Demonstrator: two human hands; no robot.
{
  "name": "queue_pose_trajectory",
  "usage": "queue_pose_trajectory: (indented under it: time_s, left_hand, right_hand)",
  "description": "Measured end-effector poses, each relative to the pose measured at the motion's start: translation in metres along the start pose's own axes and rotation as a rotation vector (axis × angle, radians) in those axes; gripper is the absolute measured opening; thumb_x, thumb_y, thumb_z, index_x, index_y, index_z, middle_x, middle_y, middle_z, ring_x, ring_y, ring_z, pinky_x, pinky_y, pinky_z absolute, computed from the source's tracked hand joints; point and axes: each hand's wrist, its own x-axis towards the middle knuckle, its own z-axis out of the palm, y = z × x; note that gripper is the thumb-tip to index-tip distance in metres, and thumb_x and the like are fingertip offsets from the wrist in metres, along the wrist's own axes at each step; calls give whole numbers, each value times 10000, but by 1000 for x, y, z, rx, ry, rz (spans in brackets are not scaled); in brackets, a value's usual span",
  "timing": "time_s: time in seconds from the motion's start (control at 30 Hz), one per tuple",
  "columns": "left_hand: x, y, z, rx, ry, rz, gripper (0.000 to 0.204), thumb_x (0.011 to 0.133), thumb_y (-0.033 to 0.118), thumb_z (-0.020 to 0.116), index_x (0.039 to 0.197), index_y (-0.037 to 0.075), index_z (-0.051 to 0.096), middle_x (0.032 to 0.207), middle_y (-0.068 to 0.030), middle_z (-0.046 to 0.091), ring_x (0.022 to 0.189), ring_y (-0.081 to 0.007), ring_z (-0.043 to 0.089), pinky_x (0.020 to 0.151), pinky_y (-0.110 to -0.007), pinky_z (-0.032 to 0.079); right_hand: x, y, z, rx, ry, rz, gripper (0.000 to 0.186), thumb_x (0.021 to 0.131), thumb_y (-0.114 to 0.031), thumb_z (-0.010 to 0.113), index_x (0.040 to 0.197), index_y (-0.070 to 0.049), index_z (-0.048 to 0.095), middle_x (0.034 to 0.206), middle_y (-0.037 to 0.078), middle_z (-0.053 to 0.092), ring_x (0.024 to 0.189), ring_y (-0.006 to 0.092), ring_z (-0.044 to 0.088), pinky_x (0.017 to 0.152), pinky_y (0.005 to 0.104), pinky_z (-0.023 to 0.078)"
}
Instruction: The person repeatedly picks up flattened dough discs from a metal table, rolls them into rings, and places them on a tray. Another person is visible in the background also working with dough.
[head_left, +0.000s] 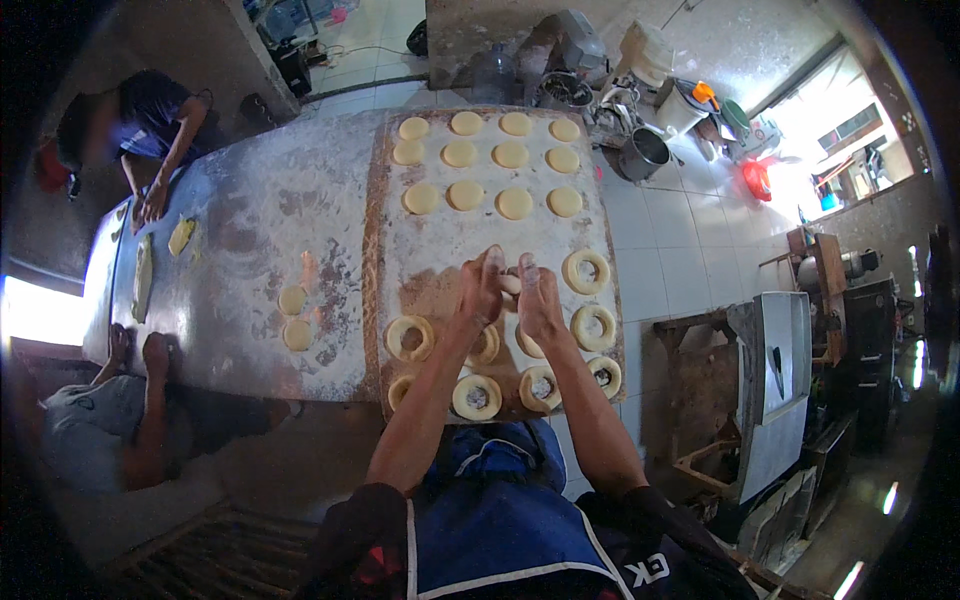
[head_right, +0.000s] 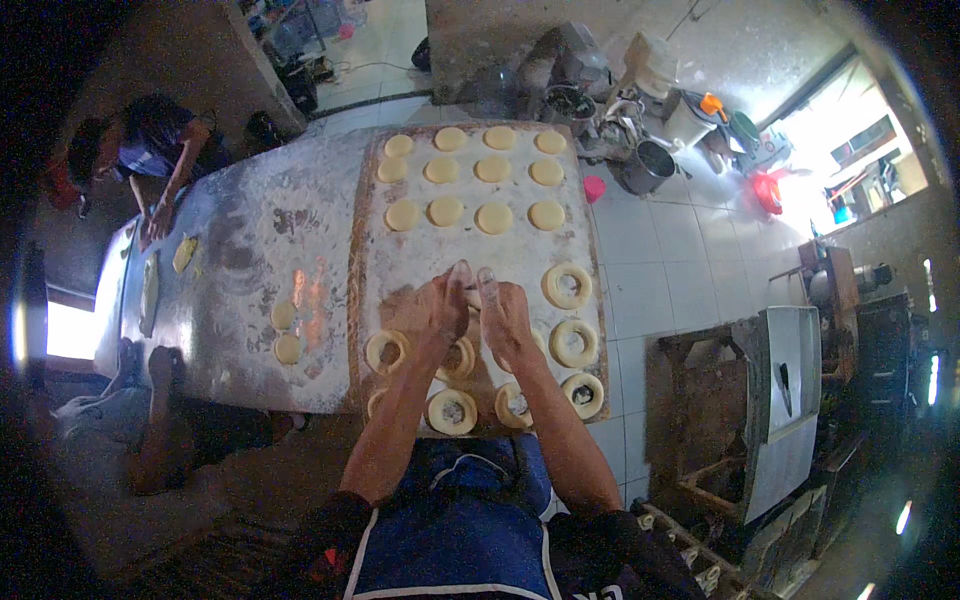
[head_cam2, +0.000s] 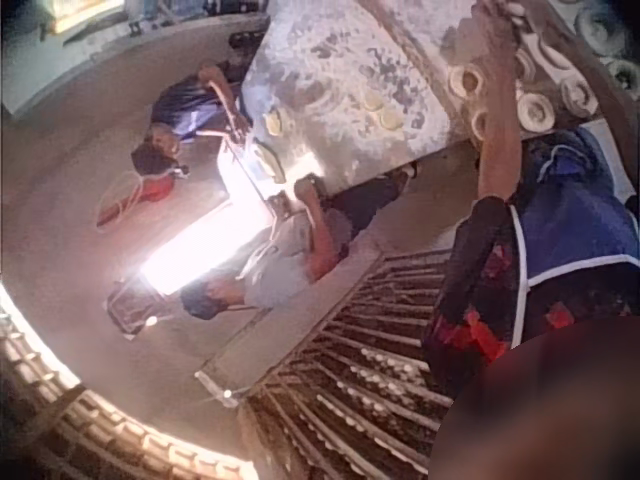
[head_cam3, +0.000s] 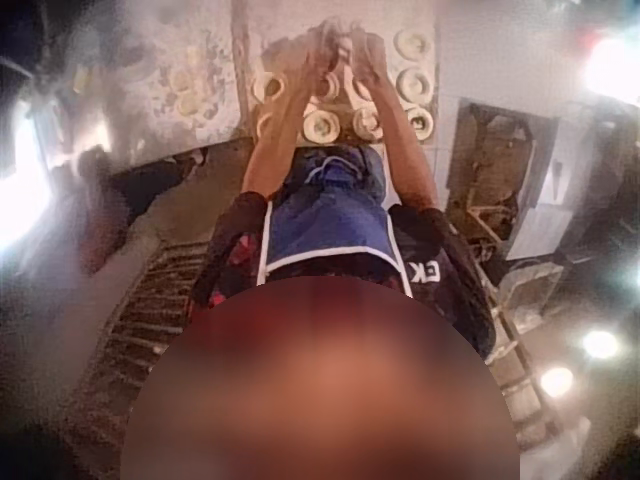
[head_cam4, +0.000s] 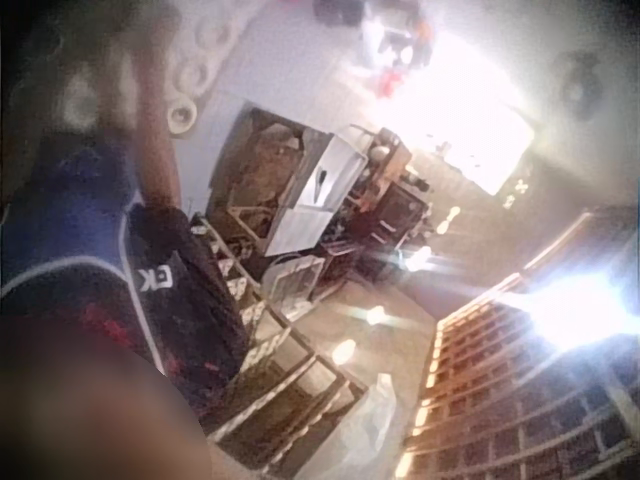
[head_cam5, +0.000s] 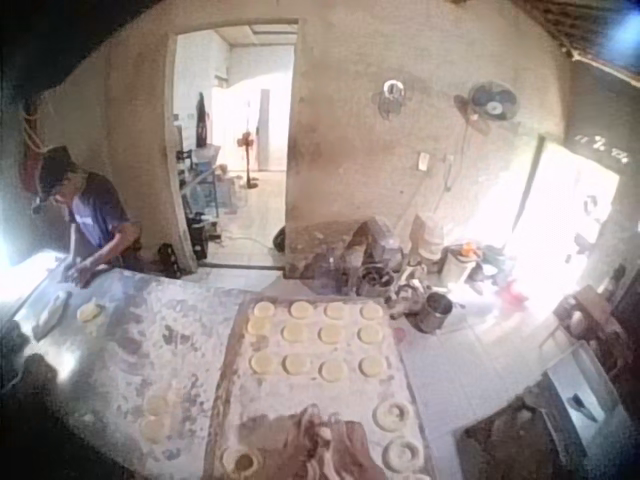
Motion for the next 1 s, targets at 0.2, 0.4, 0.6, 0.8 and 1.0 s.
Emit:
queue_pose_trajectory:
  time_s: [0.2, 0.4, 0.6, 0.8, 1.0]
  left_hand:
    - [0, 1, 18, 76, -185, -108, 449, 987, 419, 422, 863, 11, 564, 716, -71, 564, 756, -222, 588, 739, -366, 468]
    - [41, 6, 42, 228, 79, -220, 326, 972, 270, 426, 860, 4, 577, 694, -161, 537, 701, -299, 555, 689, -424, 448]
    - [6, -11, -17, 968, 200, 163, 237, 925, 212, 523, 1051, 21, 583, 1029, -200, 615, 989, -410, 570, 885, -527, 414]
    - [-111, -40, -249, 1398, 700, -328, 406, 898, 205, 579, 1267, 45, 526, 1097, -196, 620, 1036, -393, 576, 946, -508, 419]
    - [-109, -10, -318, 925, 142, -539, 398, 872, 97, 634, 1249, 24, 531, 1112, -158, 589, 1010, -296, 591, 881, -402, 468]
  right_hand:
    - [-3, 13, -31, 250, -31, 204, 672, 954, -588, 358, 692, 6, 533, 646, 33, 513, 662, 103, 472, 602, 339, 414]
    - [9, 19, -56, -222, 137, -45, 433, 730, -219, 779, 1022, 36, 586, 704, 93, 622, 649, 204, 599, 619, 356, 478]
    - [-40, 11, -35, -544, 333, -234, 639, 762, -211, 763, 1281, 24, 474, 872, 158, 626, 750, 310, 618, 702, 405, 507]
    - [-105, -15, 36, -224, -99, -50, 473, 805, -136, 703, 1232, -20, 537, 831, 114, 578, 701, 204, 576, 657, 347, 493]
    - [-86, -40, 160, -131, -456, -279, 466, 845, -173, 685, 1248, -10, 518, 951, 156, 630, 857, 285, 625, 750, 360, 502]
